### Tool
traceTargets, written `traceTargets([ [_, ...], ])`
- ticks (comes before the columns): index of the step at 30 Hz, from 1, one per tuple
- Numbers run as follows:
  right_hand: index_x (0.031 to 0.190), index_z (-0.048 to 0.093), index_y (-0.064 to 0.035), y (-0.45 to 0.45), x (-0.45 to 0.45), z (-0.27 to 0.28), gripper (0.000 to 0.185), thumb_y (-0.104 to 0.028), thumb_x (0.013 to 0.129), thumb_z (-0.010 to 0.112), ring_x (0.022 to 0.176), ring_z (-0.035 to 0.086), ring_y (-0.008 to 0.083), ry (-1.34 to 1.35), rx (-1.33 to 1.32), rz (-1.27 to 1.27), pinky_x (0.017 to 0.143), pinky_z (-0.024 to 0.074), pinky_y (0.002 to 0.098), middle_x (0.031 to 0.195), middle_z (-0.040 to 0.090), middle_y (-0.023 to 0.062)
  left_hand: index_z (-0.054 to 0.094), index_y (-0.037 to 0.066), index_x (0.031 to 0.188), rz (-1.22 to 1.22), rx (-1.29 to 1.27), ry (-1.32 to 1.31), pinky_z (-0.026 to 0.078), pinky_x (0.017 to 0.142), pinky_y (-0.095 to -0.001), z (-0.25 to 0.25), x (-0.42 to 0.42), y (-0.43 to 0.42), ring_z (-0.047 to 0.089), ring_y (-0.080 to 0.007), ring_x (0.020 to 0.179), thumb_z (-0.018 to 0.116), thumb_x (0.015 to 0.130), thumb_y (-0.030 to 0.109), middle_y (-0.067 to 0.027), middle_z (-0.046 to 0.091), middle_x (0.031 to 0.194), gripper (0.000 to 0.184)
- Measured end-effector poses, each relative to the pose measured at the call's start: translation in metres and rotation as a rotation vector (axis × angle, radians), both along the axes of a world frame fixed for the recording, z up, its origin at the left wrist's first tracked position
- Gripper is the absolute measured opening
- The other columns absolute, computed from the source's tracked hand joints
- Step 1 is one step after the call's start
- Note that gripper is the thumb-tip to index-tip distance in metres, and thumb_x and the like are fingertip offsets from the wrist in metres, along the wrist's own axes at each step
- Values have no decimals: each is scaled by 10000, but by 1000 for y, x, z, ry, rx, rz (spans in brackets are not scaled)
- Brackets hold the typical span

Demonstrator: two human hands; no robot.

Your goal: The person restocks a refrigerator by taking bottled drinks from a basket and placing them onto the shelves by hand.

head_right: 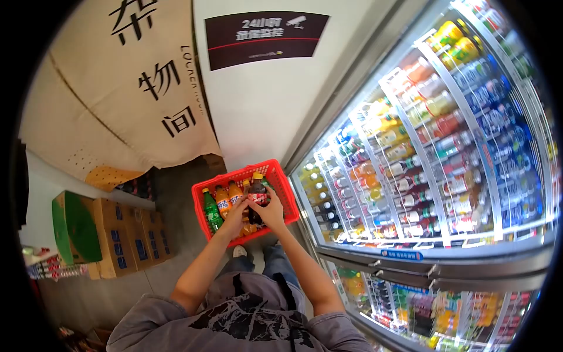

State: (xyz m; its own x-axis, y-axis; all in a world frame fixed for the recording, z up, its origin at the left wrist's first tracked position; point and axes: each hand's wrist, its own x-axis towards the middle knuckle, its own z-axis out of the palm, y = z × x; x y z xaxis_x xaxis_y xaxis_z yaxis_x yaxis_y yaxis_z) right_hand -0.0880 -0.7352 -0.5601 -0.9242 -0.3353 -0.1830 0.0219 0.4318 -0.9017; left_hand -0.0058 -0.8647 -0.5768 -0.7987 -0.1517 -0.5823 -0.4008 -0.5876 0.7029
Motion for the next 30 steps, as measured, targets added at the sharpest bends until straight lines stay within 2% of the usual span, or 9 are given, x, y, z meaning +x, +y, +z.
traceTargets([
  [3, 1387, 440, 18, 18, 11, 7, 872, -365, 720, 851, 1050, 629, 250, 163, 18, -75, 883, 520, 344, 1192, 607, 195, 423, 197, 1412, -68, 25, 13, 511, 742, -343, 30, -4, 12, 615, -191, 937, 499, 988, 432, -72, 603, 1135, 490],
  [5, 1376, 459, -5, 33, 19, 29, 848, -406, 724, 825, 1088, 598, 349, 240, -8, -91, 940, 475, 410, 1238, 556, 241, 409, 188, 1428, -120, -6, 79, 514, 750, -350, 54, -5, 22, 611, -193, 932, 504, 983, 446, -80, 600, 1129, 523],
  [6, 1397, 444, -19, 40, 20, 36, 716, -296, 819, 764, 1069, 595, 293, 281, -50, -96, 916, 486, 378, 1238, 532, 206, 398, 131, 1435, -167, 40, 97, 495, 826, -354, 67, -7, 25, 570, -190, 1042, 561, 969, 406, -59, 552, 1233, 564],
  [9, 1417, 437, -45, 73, 21, 61, 599, -168, 888, 687, 1057, 578, 207, 48, -433, -115, 886, 496, 329, 1218, 510, 142, 363, 83, 1460, -233, -77, 198, 484, 889, -330, 91, -15, 49, 568, -171, 1105, 614, 953, 343, -73, 546, 1289, 622],
  [10, 1431, 438, -87, 88, 21, 66, 555, -86, 913, 636, 1032, 559, 142, 108, -380, -112, 852, 500, 287, 1221, 481, 97, 339, 41, 1471, -231, -15, 309, 455, 956, -315, 104, -18, 61, 546, -163, 1174, 652, 937, 253, -84, 544, 1325, 654],
  [18, 1427, 435, -104, 217, 49, 137, 525, -132, 939, 625, 1146, 528, 173, 235, -480, -251, 883, 499, 320, 1310, 495, 103, 305, -29, 1456, -513, -54, 520, 429, 1013, -313, 157, -34, 175, 528, -176, 1205, 685, 892, 100, -112, 536, 1334, 692],
  [21, 1457, 383, -87, 268, 69, 151, 561, -138, 953, 623, 1158, 520, 168, 264, -514, -318, 932, 469, 322, 1325, 486, 79, 309, 18, 1468, -621, -6, 649, 450, 984, -309, 172, -32, 230, 552, -168, 1159, 740, 843, 82, -84, 558, 1275, 762],
  [27, 1377, 496, -69, 357, 125, 198, 498, -114, 907, 657, 1086, 565, 186, 523, -347, -499, 885, 493, 322, 1295, 540, 105, 359, 21, 1422, -745, 43, 758, 449, 976, -308, 192, -15, 331, 558, -151, 1137, 747, 829, 72, -69, 562, 1264, 711],
  [30, 1295, 565, -38, 398, 151, 204, 417, -104, 893, 657, 1038, 588, 196, 749, -177, -670, 857, 492, 321, 1156, 595, 117, 376, 19, 1407, -794, 93, 779, 445, 975, -305, 198, -6, 371, 559, -145, 1135, 746, 826, 63, -65, 568, 1256, 691],
])
